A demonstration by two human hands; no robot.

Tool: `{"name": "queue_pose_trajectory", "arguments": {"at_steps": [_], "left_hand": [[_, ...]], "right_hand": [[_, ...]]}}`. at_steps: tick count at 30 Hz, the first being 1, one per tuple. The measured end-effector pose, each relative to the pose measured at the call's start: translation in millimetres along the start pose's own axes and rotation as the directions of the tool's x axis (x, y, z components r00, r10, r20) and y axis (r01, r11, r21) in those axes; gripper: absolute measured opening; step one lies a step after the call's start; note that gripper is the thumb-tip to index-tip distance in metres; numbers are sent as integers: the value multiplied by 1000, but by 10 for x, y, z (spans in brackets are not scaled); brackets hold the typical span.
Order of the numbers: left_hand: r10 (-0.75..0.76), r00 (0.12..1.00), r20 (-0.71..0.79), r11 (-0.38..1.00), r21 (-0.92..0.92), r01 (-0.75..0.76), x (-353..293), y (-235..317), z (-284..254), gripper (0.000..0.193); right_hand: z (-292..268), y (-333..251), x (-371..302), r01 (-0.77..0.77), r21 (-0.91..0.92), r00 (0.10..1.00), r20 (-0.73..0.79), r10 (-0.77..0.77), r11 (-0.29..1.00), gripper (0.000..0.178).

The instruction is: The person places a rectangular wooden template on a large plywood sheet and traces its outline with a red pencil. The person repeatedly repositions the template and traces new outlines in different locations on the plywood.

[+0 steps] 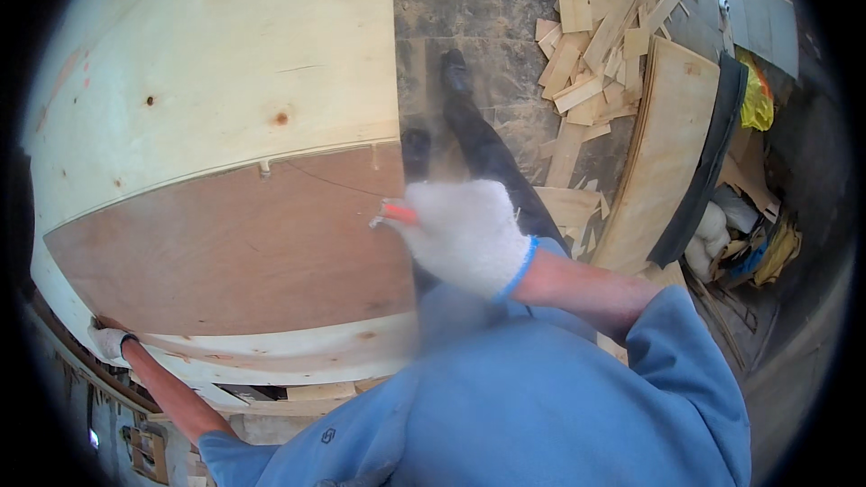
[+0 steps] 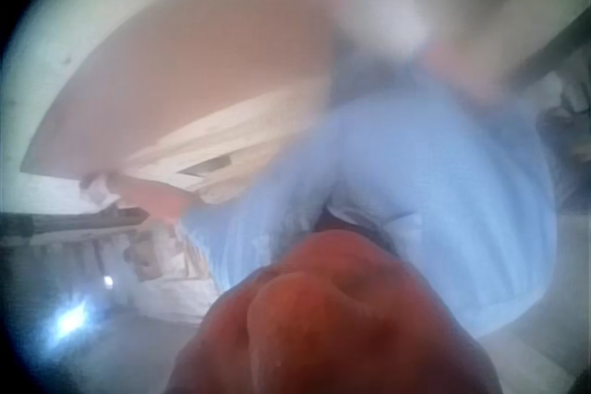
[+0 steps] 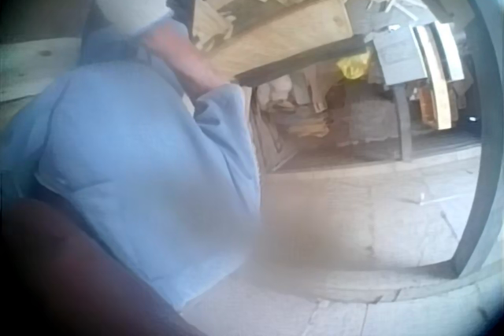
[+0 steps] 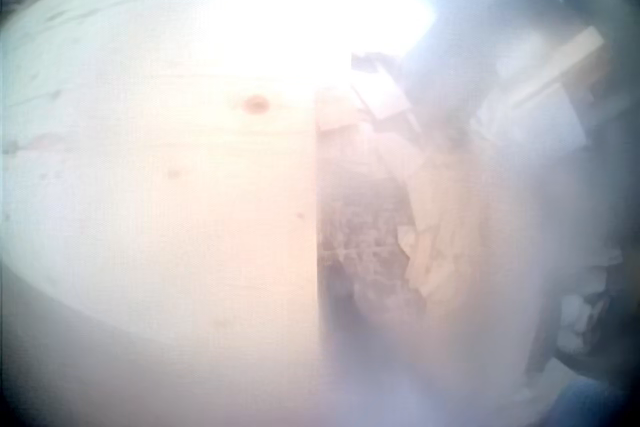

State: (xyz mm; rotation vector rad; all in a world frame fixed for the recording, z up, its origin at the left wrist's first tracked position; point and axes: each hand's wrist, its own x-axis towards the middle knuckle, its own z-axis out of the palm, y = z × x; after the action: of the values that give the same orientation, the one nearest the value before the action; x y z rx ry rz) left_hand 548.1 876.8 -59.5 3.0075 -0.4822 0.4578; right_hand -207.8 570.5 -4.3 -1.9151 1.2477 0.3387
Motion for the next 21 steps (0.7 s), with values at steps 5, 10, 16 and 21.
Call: {"name": "queue_pose_trajectory", "arguments": {"at_steps": [5, 10, 16, 21], "left_hand": [[90, 982, 168, 868, 470, -160, -75, 222, 270, 37], [624, 771, 128, 763, 118, -636, 209, -1106, -2, 42], [613, 759, 219, 776, -348, -526, -3488, 2152, -1356, 38], [598, 758, 261, 763, -475, -439, -5515, 2937, -2228, 75]], "right_hand": [[56, -52, 21, -6, 9, 997, -74, 7, 1000, 35], [-21, 200, 20, 67, 231, 998, -4, -68, 971, 34], [16, 144, 103, 3, 250, 999, 45, -15, 968, 46], [37, 377, 237, 288, 97, 956, 34, -292, 953, 51]]}}
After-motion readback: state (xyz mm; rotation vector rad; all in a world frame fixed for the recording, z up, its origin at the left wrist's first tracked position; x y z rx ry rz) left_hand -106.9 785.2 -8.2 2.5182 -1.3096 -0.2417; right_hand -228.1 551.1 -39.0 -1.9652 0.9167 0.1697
